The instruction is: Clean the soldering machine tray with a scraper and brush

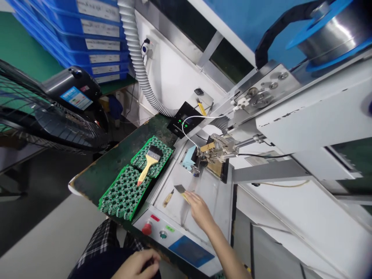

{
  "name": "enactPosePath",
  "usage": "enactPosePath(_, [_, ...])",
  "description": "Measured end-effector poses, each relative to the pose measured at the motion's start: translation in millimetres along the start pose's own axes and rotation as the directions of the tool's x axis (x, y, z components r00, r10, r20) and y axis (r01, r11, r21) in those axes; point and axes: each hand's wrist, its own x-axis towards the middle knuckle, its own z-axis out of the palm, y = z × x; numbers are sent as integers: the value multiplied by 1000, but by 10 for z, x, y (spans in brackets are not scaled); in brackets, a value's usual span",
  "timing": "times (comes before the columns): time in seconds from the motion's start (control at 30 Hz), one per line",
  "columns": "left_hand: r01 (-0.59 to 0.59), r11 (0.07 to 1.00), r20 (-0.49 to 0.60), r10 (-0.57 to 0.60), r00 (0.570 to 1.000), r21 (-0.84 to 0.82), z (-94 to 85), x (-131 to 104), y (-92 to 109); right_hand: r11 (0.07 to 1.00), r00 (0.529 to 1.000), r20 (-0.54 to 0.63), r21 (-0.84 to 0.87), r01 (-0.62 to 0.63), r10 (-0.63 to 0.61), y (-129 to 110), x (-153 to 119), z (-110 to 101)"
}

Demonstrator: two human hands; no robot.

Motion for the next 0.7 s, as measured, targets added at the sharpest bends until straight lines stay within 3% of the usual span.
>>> enactPosePath(0.1, [-33, 996, -85, 40, 996, 79, -32, 141, -41, 991, 990, -55, -7, -132, 131, 51, 119, 7])
enactPosePath(0.2, [-47, 994, -89, 56, 994, 97, -25, 193, -110, 975, 976, -13, -31, -218, 217, 12, 238, -38])
enactPosePath(0.3, [-11, 994, -96, 22, 995, 113, 2, 236, -132, 980, 980, 36, -37, -197, 198, -84, 92, -102])
enactPosePath(0.4, [31, 960, -177, 20, 984, 277, -21, 443, -14, 956, 956, -45, 78, -284, 288, -121, -137, -139])
enactPosePath(0.47, [25, 889, -222, 87, 971, 456, -71, 706, 128, 887, 887, -138, 218, -406, 440, -94, -220, -137])
enactPosePath(0.57, [9, 711, -209, 195, 958, 703, -139, 1188, 349, 758, 757, -206, 409, -508, 620, -57, -258, -97])
enactPosePath(0.63, [4, 603, -199, 257, 946, 798, -145, 1480, 464, 681, 686, -217, 505, -530, 695, -81, -290, -53])
enactPosePath(0.7, [17, 562, -209, 279, 937, 827, -117, 1709, 542, 607, 612, -218, 575, -549, 760, -140, -358, -2])
